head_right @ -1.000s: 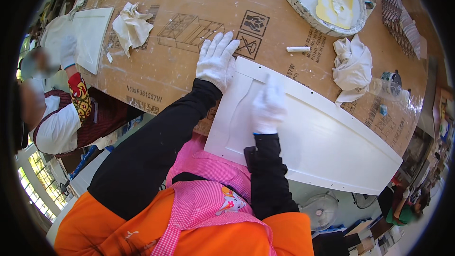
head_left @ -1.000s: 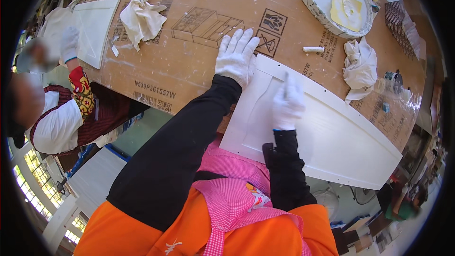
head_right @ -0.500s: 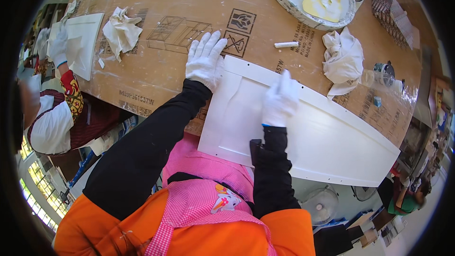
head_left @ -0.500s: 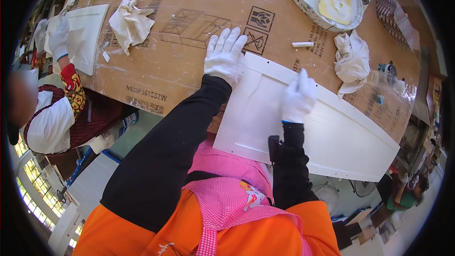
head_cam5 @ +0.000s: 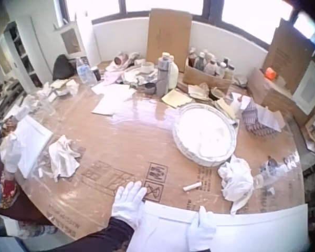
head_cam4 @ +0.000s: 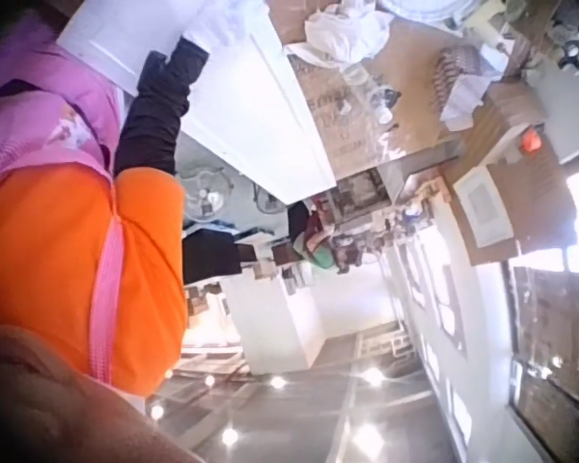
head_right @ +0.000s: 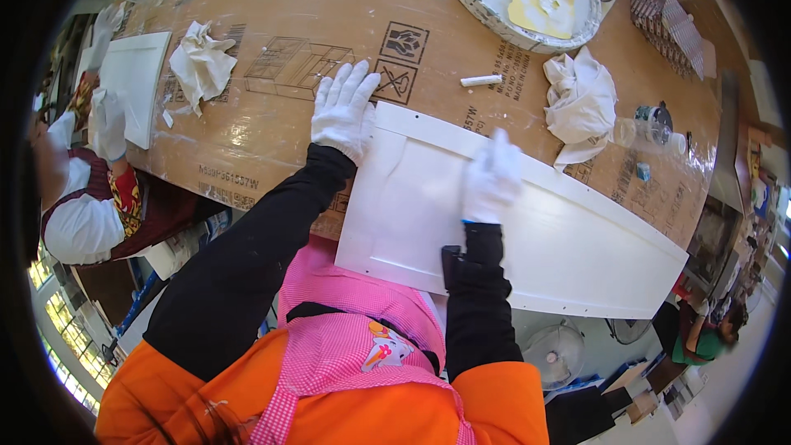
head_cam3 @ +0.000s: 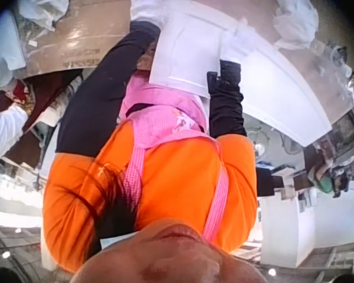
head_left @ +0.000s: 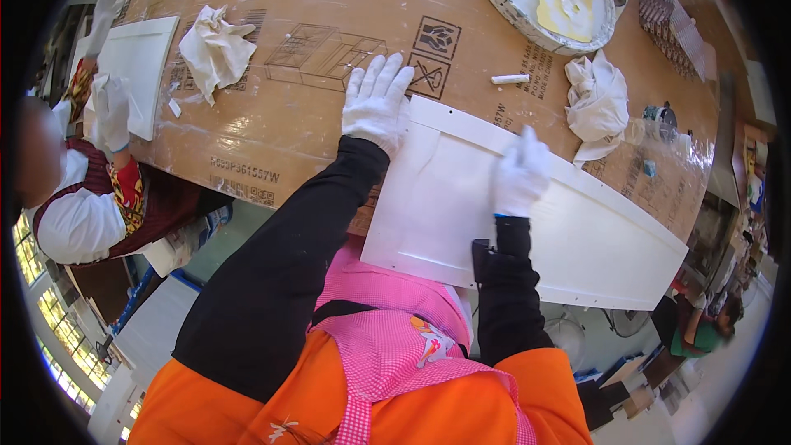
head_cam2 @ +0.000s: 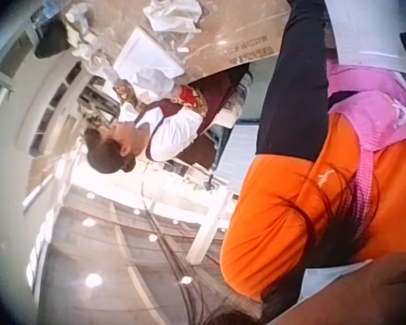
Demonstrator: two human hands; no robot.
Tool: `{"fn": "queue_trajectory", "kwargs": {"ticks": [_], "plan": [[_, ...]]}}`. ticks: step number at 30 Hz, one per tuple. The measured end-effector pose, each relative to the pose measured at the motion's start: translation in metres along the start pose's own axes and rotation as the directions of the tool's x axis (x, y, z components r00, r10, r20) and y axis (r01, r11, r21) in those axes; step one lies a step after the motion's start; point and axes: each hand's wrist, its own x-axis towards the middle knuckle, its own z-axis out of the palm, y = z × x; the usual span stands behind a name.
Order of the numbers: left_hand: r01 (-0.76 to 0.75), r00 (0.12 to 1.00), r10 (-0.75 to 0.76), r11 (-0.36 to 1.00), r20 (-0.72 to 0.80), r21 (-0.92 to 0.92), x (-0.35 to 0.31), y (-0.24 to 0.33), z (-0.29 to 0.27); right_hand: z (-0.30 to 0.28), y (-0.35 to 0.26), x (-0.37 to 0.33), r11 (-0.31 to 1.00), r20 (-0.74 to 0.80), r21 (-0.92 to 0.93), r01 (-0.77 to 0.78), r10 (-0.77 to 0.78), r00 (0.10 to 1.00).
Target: Cleaning and scraping a white furniture panel with a utility knife to remove paint or debris from edges and grooves.
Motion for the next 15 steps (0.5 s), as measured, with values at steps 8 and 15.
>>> {"fn": "queue_trajectory", "kwargs": {"ticks": [8, 15], "plan": [[0.024, 0.998, -0.028, 0.997, -0.054, -0.071, -0.001, 0.0, 0.004, 0.024, -0.083, 0.032, 0.92, 0.378, 0.304, 0.248, -0.356, 0.855], [-0.05, 0.998, 0.044, 0.984, -0.04, -0.173, -0.006, -0.03, 0.0, 0.023, -0.08, 0.04, 0.873, 0.403, 0.376, 0.311, -0.457, 0.793]]}}
